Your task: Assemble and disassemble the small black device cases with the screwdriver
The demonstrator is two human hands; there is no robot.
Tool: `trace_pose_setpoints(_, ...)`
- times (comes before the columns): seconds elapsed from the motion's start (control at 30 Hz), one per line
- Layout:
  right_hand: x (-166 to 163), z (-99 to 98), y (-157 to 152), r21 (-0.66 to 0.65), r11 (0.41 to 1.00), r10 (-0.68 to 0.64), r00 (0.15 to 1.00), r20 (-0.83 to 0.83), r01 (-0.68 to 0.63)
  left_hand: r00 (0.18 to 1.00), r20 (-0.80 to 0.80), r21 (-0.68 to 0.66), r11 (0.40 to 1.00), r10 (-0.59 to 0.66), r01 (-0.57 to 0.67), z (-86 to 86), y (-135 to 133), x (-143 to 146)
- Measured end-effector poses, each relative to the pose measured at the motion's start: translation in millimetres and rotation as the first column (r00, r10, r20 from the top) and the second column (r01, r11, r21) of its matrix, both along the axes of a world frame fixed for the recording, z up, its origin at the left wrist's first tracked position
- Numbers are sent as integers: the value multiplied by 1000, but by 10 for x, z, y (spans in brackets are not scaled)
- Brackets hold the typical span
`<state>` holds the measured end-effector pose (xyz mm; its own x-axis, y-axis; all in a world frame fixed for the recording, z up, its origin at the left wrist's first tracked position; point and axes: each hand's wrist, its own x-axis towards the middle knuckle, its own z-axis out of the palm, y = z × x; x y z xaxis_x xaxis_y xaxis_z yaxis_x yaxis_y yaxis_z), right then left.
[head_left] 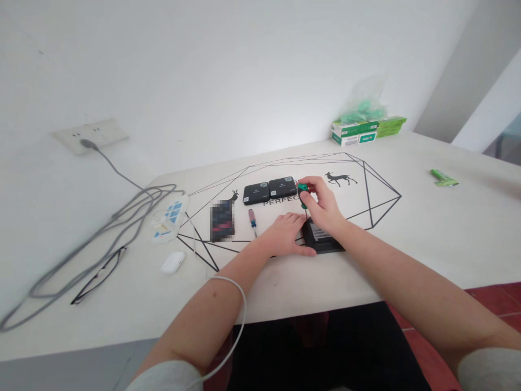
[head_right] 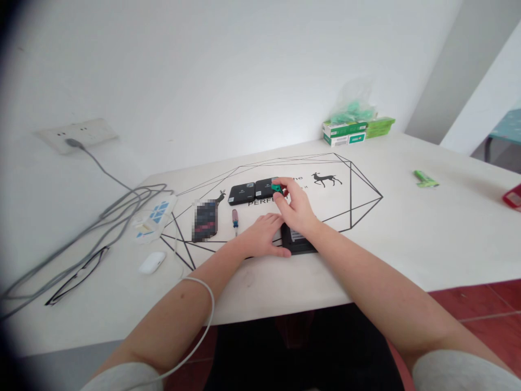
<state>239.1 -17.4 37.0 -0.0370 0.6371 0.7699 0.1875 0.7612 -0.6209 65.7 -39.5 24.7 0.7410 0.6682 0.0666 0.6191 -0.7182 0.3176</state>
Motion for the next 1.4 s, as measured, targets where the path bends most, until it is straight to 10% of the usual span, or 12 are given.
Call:
trace_pose_setpoints(0.8, -11, 8, 26, 56, 988, -141, 990, 5, 141, 1000, 3, -10, 1000, 2, -2, 3, -2, -4)
trace_pose_setpoints(1.4, 35, -16, -9, -73, 996, 57, 998, 12, -56, 1000, 4, -13, 1000, 11, -11, 0, -7, 0)
